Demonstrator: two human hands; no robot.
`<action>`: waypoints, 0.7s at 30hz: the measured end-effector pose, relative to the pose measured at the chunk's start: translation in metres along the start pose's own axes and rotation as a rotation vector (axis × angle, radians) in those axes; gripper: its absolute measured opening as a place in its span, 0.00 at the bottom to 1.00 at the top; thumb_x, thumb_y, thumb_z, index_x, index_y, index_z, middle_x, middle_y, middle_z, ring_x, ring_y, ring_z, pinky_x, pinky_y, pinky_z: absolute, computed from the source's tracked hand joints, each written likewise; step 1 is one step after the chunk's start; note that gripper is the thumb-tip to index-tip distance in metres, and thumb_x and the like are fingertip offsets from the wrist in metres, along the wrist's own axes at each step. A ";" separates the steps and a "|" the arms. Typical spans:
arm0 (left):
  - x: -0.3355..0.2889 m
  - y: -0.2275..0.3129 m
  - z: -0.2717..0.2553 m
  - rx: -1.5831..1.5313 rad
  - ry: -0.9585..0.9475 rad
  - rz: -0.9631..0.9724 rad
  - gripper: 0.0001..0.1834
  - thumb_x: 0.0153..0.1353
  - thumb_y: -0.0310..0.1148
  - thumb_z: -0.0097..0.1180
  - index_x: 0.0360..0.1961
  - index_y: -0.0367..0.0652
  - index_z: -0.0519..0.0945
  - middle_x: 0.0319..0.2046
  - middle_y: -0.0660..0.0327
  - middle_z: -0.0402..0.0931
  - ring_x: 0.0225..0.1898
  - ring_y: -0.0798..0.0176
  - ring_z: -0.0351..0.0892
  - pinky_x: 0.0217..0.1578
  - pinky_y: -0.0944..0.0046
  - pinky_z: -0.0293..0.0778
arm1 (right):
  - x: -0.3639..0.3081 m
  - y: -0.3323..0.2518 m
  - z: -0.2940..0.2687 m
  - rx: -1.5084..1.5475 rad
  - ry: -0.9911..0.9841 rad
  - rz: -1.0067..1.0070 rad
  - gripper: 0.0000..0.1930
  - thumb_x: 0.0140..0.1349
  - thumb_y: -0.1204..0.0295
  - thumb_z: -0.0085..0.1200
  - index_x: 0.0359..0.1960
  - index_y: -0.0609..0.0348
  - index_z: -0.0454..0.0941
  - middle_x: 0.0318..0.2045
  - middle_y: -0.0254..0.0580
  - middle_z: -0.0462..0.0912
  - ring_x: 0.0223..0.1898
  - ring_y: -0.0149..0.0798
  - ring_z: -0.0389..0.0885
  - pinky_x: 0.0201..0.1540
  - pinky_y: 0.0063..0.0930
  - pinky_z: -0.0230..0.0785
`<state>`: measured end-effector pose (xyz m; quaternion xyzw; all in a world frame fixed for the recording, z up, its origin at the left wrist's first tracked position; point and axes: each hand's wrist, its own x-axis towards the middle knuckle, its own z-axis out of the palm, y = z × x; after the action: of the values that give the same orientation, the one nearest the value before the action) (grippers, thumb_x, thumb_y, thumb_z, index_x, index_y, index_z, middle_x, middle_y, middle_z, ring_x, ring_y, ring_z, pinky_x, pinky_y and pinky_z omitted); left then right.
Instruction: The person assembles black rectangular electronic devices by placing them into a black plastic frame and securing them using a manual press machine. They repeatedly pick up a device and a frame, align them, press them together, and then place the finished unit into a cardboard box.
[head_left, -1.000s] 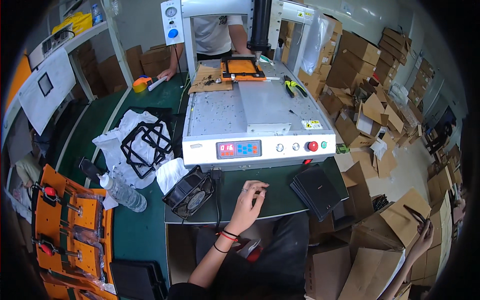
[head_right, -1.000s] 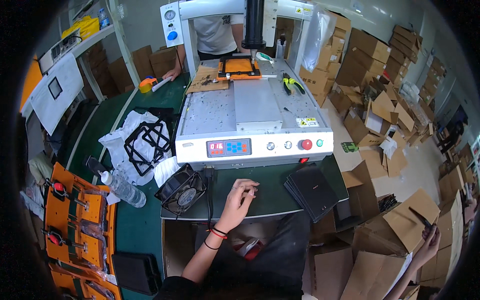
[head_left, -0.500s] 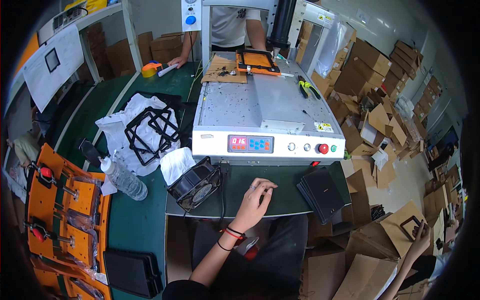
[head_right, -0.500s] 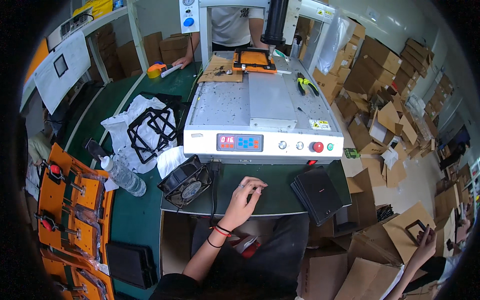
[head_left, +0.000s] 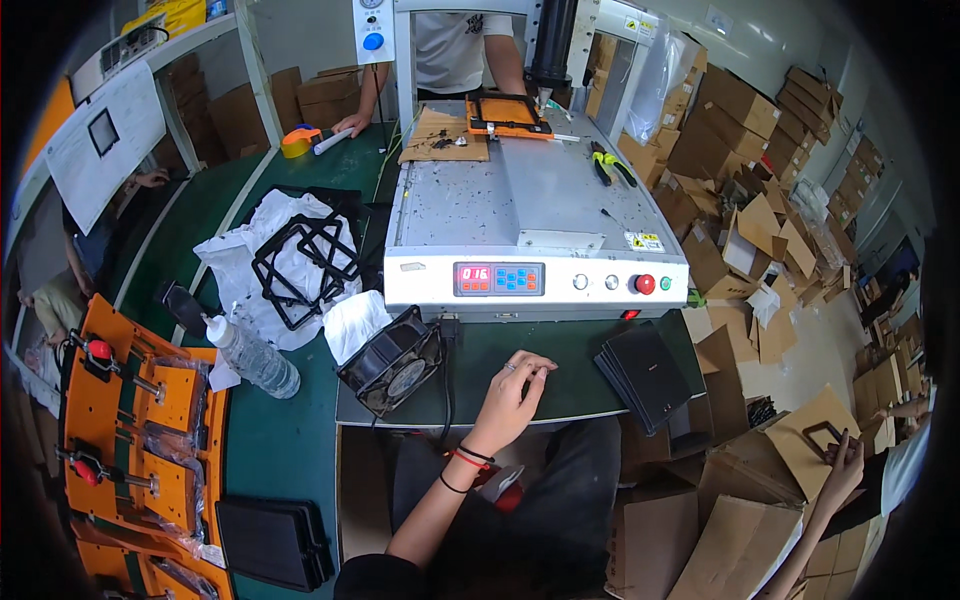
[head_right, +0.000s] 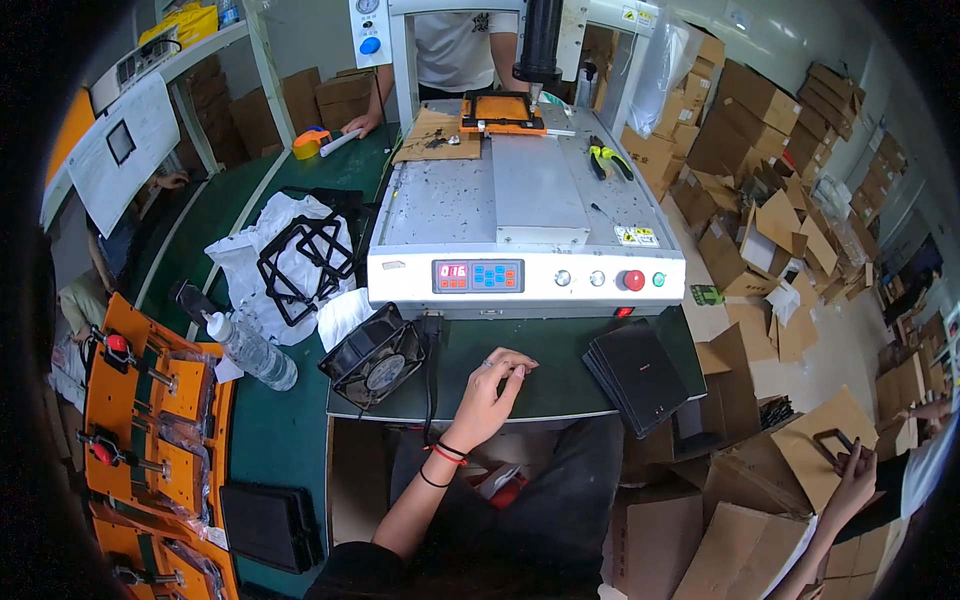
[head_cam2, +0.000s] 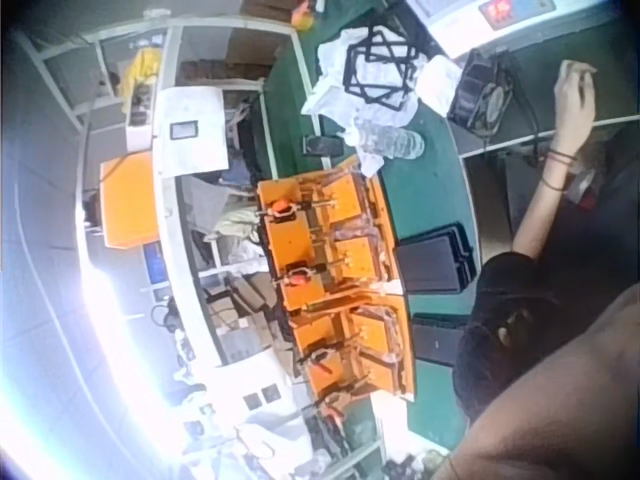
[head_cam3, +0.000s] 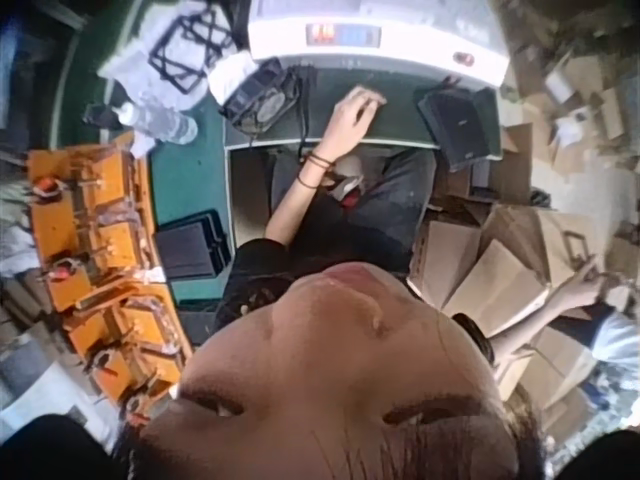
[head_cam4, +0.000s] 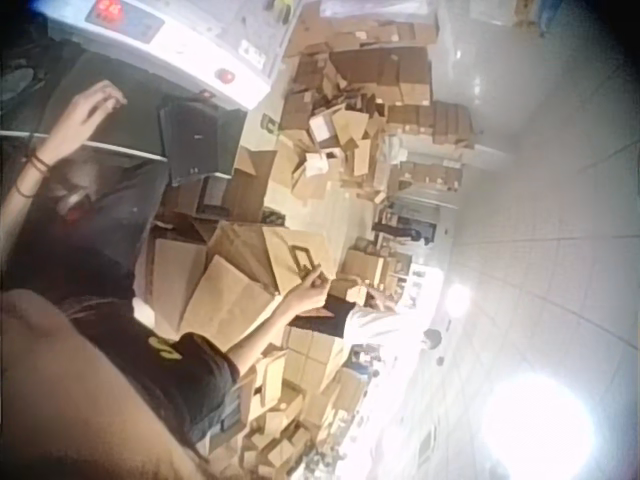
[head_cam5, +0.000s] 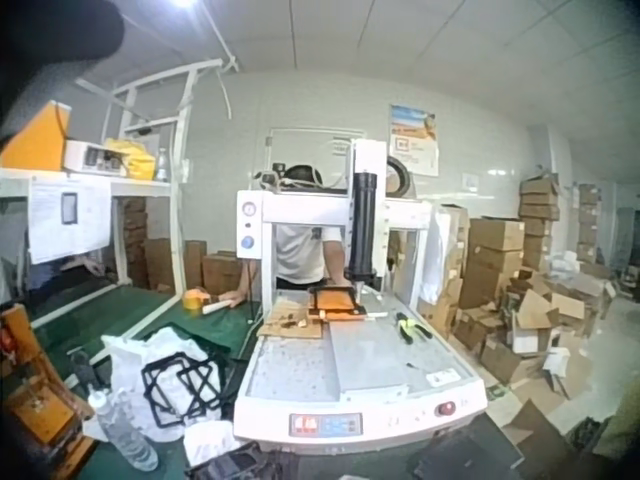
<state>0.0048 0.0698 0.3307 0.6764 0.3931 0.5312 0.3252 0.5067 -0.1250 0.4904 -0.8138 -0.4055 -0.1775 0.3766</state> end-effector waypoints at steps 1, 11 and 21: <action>0.000 0.000 0.001 0.006 0.005 0.007 0.08 0.64 0.25 0.45 0.37 0.34 0.76 0.35 0.54 0.76 0.36 0.56 0.78 0.39 0.62 0.72 | -0.002 -0.002 0.000 0.015 0.026 0.003 0.15 0.67 0.65 0.48 0.39 0.71 0.74 0.25 0.44 0.81 0.24 0.28 0.80 0.26 0.21 0.71; 0.001 0.000 0.003 -0.040 -0.012 -0.024 0.09 0.65 0.26 0.43 0.36 0.34 0.76 0.34 0.53 0.76 0.36 0.53 0.78 0.36 0.61 0.72 | 0.043 0.045 0.023 0.069 0.066 -0.078 0.16 0.67 0.63 0.47 0.37 0.68 0.74 0.24 0.43 0.81 0.25 0.29 0.80 0.28 0.22 0.72; 0.002 0.000 0.004 -0.034 -0.026 -0.038 0.09 0.65 0.25 0.43 0.36 0.32 0.76 0.34 0.53 0.76 0.37 0.57 0.79 0.39 0.64 0.74 | 0.073 0.151 0.077 0.192 -0.181 -0.087 0.10 0.68 0.70 0.46 0.39 0.67 0.73 0.24 0.41 0.79 0.25 0.28 0.78 0.27 0.21 0.74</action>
<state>0.0087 0.0709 0.3307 0.6701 0.3927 0.5224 0.3518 0.6698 -0.0869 0.4119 -0.7684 -0.4878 -0.0797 0.4065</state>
